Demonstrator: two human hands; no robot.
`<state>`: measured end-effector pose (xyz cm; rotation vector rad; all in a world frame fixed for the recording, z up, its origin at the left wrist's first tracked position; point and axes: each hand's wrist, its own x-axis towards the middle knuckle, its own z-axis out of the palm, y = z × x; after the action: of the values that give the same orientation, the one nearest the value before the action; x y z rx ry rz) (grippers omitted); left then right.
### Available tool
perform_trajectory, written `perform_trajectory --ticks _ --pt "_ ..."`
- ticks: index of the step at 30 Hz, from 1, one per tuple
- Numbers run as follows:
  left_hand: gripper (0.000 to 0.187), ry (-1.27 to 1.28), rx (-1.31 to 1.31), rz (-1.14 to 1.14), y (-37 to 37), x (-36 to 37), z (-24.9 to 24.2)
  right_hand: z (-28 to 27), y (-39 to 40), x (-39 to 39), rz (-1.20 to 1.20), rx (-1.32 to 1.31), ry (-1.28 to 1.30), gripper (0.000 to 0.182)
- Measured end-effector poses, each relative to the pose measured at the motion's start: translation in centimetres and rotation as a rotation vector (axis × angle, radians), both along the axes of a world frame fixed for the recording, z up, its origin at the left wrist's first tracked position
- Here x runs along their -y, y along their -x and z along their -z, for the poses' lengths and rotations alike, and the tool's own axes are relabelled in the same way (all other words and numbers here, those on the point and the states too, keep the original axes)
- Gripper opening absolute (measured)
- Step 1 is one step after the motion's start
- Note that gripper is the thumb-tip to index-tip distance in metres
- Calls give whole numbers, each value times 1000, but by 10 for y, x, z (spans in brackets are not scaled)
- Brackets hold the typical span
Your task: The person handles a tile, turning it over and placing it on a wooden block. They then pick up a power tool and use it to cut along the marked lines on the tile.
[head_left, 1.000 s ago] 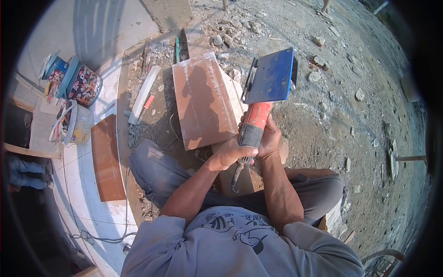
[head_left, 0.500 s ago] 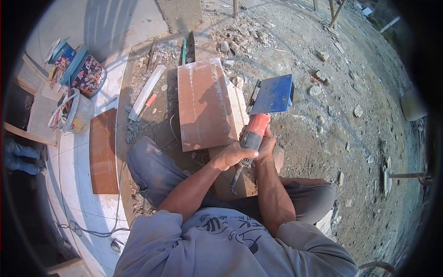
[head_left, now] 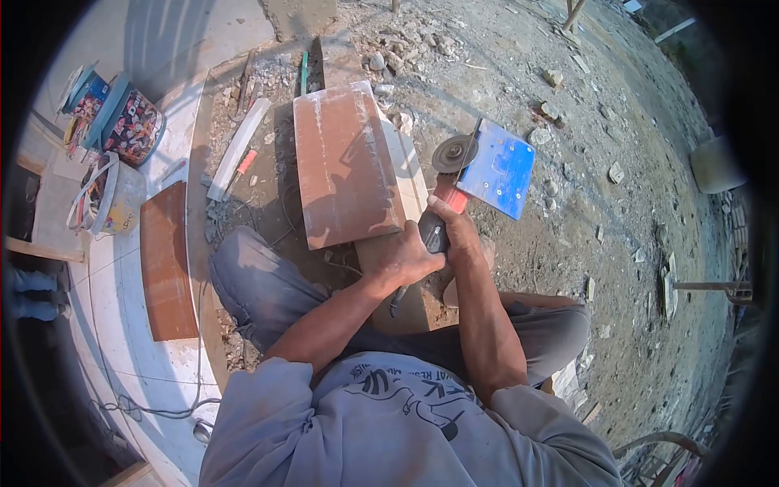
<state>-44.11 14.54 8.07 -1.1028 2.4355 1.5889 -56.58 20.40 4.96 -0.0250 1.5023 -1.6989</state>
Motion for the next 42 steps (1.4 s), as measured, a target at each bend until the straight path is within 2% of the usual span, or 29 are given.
perform_trajectory --ticks 2,4,6,7,8,10,11,13,15,17,20,23,24,26,30,33,35,36,38,39,42 --pt "82 101 109 20 3 -2 -9 0 5 3 11 44 26 44" --pt "87 93 164 69 -4 -7 -11 1 4 2 26 43 20 37" --pt "91 291 22 62 -9 -13 -8 0 4 -1 55 48 18 33" --pt "75 351 -205 42 -20 -17 -13 -1 8 -6 31 94 35 35" --pt "75 345 -203 40 -27 -11 -20 -3 11 -9 3 137 56 38" --pt "53 106 -584 164 -43 1 -50 -6 11 -16 -11 113 -6 38" --pt "35 -450 -541 111 -46 1 -74 -2 11 -17 15 66 -16 38" --pt "36 -694 -601 318 -53 10 -123 -2 13 -16 34 57 -16 40" --pt "35 -908 -947 421 -50 -3 -141 -7 13 -21 8 23 -89 43" --pt "37 -1117 -1139 585 -45 -7 -159 -3 14 -26 -45 -77 -145 46" --pt "31 -1144 -1228 692 -49 -13 -171 -3 11 -32 -38 -172 -204 39" --pt "25 -1287 -1274 573 -64 -35 -174 0 12 -35 -121 -192 -195 43" --pt "25 -1291 -1268 568 -64 -29 -177 0 12 -35 -121 -185 -197 43" --pt "24 -1159 -1187 737 -66 -14 -183 0 10 -35 -130 -234 -236 42" --pt "22 -1144 -1195 697 -69 -12 -180 3 9 -32 -130 -311 -237 42" --pt "19 -1098 -1201 629 -71 -16 -181 3 9 -30 -201 -377 -354 47" --pt "7 -1055 -1489 330 -68 -35 -177 -16 2 -24 -184 -386 -362 56" --pt "7 -1061 -1482 323 -67 -26 -178 -20 -1 -22 -184 -377 -366 56" --pt "19 -862 -1345 432 -59 -1 -182 -24 -1 -22 -238 -408 -429 63" --pt "13 -885 -1311 233 -59 -4 -185 -20 1 -22 -232 -403 -445 63" --pt "14 -864 -1255 170 -62 -2 -189 -6 1 -28 -248 -450 -490 64"
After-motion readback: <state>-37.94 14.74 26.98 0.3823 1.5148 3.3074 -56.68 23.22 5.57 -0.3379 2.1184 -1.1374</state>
